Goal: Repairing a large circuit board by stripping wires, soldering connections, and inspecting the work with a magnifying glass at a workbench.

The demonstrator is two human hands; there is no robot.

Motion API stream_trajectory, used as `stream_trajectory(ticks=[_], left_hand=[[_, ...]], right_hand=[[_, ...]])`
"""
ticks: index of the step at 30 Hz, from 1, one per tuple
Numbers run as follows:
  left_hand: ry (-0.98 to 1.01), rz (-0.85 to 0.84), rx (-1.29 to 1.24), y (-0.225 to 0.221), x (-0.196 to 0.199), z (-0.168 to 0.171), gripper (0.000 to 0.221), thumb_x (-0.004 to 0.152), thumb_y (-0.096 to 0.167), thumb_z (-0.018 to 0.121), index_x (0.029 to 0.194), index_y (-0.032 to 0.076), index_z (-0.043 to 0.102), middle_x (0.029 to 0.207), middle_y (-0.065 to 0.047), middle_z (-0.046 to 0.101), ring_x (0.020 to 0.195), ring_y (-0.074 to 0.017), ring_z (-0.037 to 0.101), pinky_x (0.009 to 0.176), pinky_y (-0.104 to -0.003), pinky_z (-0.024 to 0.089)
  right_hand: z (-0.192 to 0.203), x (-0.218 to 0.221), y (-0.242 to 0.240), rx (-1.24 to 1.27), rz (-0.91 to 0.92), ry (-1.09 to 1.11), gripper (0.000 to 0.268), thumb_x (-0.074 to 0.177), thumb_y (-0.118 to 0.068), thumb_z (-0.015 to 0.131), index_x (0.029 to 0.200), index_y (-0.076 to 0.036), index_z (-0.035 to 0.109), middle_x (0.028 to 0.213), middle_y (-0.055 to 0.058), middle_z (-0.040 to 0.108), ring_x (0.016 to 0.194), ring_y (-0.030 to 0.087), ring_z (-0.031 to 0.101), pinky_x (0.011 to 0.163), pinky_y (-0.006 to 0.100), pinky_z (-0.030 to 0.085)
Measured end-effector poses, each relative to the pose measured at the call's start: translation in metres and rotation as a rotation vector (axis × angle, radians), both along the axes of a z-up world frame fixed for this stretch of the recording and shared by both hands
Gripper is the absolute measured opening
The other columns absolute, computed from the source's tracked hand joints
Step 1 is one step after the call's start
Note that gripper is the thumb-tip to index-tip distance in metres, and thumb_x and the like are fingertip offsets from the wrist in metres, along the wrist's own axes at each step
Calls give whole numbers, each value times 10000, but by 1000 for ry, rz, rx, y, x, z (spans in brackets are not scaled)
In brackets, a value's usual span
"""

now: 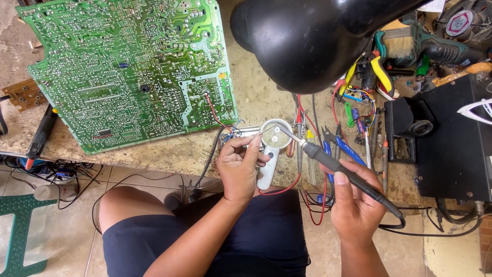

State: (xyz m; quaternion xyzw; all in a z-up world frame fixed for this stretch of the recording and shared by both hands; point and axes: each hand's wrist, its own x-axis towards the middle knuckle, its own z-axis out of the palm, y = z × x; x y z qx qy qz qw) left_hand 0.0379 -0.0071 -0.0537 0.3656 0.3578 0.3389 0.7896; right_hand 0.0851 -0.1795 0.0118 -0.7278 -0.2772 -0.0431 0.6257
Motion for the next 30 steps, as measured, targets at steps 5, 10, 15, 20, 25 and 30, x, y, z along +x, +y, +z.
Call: stream_trajectory(ticks=[5,10,15,20,25,30], left_hand=[[-27,5,9,-1,1,-4,127,907,104,773,943,97,651,634,-145,710,514,-159,720,276,-225,375],[-32,6,4,0,1,-3,134,903,112,776,939,80,651,682,-149,718,523,-161,723,269,-227,395],[-72,36,25,-1,2,-9,129,897,96,781,929,80,657,755,-139,733,540,-176,737,304,-232,422],[-42,14,-1,-1,1,-6,131,902,111,777,952,89,658,642,-162,726,521,-173,725,321,-232,445],[-16,-7,-15,0,0,-1,131,907,128,772,959,92,658,638,-164,726,517,-171,720,323,-232,443],[-41,-2,7,0,-1,-3,125,908,118,769,960,85,660,639,-177,731,508,-176,716,349,-237,472]], right_hand=[[-4,0,-1,31,1,27,243,1018,-107,595,1219,25,562,1086,234,677,1002,393,771,970,481,663],[1,-1,0,-2,5,2,235,1022,-107,585,1213,28,559,1084,244,685,1006,391,770,964,481,664],[-3,0,-7,0,10,-31,252,1017,-137,610,1217,9,566,1102,212,687,1007,398,775,946,496,682],[-5,-2,-10,-53,-39,-109,243,979,-45,643,1197,56,605,1152,200,659,1057,383,748,978,477,686],[-5,-2,-12,-90,-52,-114,234,979,-38,650,1195,49,621,1147,189,676,1070,315,734,989,409,656],[-6,-2,-11,-94,-53,-135,236,976,-11,656,1201,50,622,1155,191,681,1093,288,718,1014,396,644]])
